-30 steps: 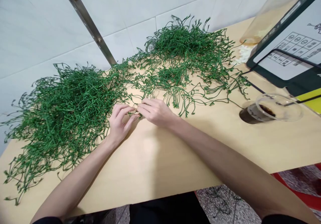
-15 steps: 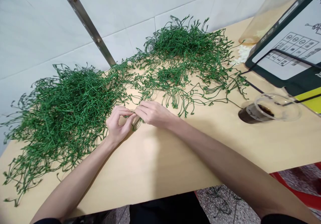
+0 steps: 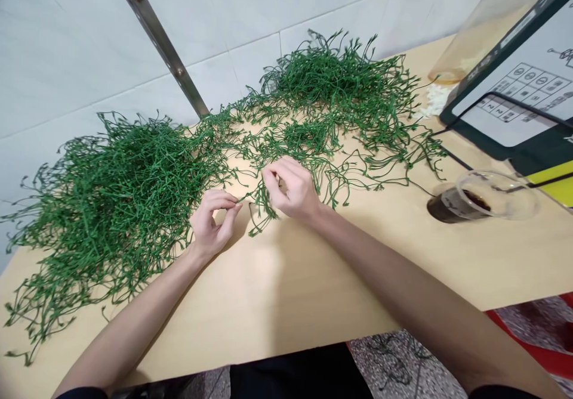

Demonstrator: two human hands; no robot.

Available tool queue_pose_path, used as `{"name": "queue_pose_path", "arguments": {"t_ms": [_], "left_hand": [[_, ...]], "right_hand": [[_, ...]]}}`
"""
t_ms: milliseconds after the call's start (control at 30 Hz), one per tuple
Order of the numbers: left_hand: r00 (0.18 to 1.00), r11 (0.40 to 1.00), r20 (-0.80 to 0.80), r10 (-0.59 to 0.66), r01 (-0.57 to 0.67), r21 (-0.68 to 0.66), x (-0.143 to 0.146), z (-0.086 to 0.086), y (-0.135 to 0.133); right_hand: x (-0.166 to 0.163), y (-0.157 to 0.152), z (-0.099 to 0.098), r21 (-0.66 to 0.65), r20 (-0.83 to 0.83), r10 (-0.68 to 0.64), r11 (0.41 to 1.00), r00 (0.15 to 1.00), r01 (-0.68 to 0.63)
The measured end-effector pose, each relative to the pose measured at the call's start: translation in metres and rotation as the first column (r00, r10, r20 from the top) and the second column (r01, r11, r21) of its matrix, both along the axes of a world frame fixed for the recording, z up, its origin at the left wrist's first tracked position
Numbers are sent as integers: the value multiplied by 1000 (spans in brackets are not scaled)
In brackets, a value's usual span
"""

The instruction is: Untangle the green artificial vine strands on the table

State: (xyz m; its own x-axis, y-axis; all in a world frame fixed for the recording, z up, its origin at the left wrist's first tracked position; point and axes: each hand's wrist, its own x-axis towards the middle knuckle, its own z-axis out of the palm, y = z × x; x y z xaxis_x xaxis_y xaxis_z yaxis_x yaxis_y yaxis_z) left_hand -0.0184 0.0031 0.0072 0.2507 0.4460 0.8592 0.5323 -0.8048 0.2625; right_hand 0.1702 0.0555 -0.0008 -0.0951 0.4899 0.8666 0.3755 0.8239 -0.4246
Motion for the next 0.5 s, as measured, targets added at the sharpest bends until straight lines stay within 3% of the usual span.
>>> {"name": "queue_pose_path", "arguments": {"t_ms": [100,267,400,500], "left_hand": [[999,999,34,17,-18,36,-1,-1,1],[983,999,183,24,-28,20,-2,-8,4],[981,987,159,-108,125,-99,-4,-12,1],[940,929,95,-328,339,-150,-6,-14,-2]], "right_hand": [[2,1,1,-162,112,-87,981,990,104],[4,1,4,-390,300,-9,911,954,132],[0,-3,9,-569,173,51,821,984,58],[-5,-3,10,-723,19,74,689,997,-37]]}}
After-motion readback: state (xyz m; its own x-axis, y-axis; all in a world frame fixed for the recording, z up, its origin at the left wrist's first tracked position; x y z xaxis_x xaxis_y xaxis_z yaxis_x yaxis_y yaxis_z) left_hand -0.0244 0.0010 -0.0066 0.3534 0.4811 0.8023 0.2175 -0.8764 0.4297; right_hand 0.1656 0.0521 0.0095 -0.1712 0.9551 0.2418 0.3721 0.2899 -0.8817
